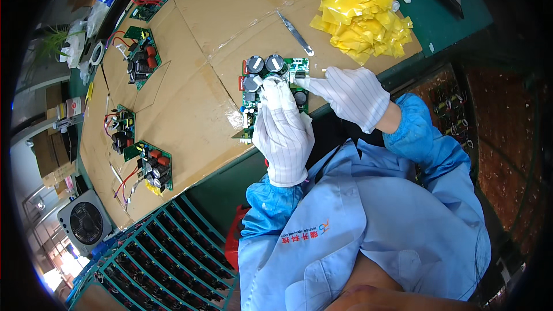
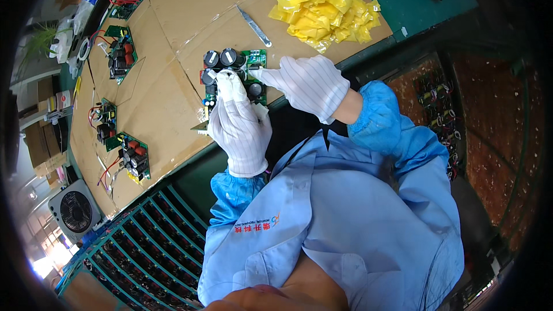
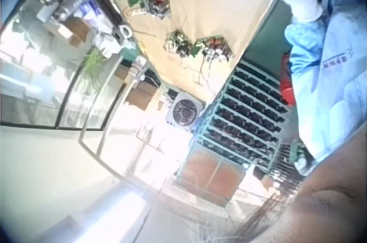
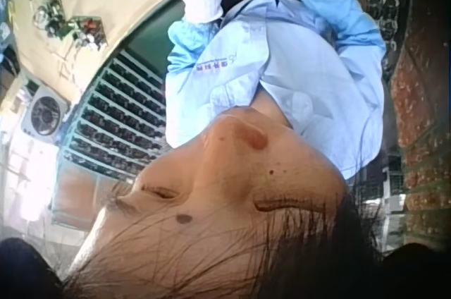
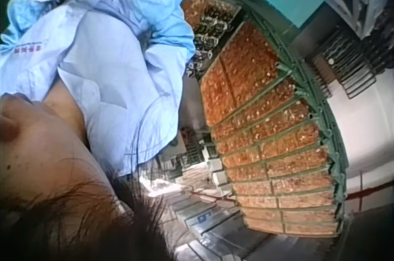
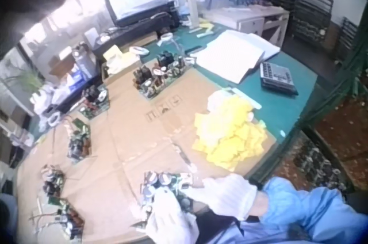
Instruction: Assembling components and checking a printed circuit board (PCB) at an electronics factory station.
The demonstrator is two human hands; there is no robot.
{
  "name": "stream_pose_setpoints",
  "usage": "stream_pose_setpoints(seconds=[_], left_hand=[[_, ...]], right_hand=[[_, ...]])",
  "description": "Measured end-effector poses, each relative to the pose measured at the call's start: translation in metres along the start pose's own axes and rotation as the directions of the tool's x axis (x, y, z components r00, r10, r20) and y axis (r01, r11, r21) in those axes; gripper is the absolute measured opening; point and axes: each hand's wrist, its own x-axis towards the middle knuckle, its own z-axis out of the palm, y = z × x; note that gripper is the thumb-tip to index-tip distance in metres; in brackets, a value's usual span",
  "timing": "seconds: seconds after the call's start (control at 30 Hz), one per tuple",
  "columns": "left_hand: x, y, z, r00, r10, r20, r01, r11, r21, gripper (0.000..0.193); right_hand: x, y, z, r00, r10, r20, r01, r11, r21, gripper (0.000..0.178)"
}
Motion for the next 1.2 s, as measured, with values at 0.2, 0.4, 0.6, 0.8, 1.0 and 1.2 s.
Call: stream_pose_setpoints(seconds=[0.2,0.4,0.6,0.8,1.0,1.2], left_hand=[[-0.007,-0.002,0.006,1.000,-0.014,0.000,0.014,0.999,-0.030,0.079],[-0.003,-0.001,-0.004,0.997,-0.076,-0.015,0.072,0.977,-0.200,0.078],[-0.033,-0.001,-0.054,0.965,0.254,0.068,-0.223,0.928,-0.298,0.055],[-0.038,-0.027,-0.054,0.965,0.058,0.257,-0.089,0.990,0.111,0.071],[-0.034,-0.048,-0.026,0.980,0.178,0.087,-0.194,0.949,0.247,0.059],[0.025,-0.084,-0.059,0.833,-0.553,0.012,0.402,0.590,-0.701,0.029]], right_hand=[[0.008,-0.020,-0.042,0.995,0.028,-0.097,-0.020,0.996,0.087,0.043],[0.014,0.032,-0.071,0.825,0.181,-0.535,-0.174,0.983,0.064,0.027],[-0.008,0.049,-0.066,0.880,0.417,-0.226,-0.419,0.907,0.043,0.040],[-0.020,0.043,-0.075,0.823,0.396,-0.407,-0.376,0.917,0.132,0.044],[-0.016,0.029,-0.073,0.831,0.397,-0.390,-0.368,0.918,0.150,0.044],[-0.019,0.031,-0.079,0.820,0.388,-0.421,-0.350,0.922,0.167,0.045]])
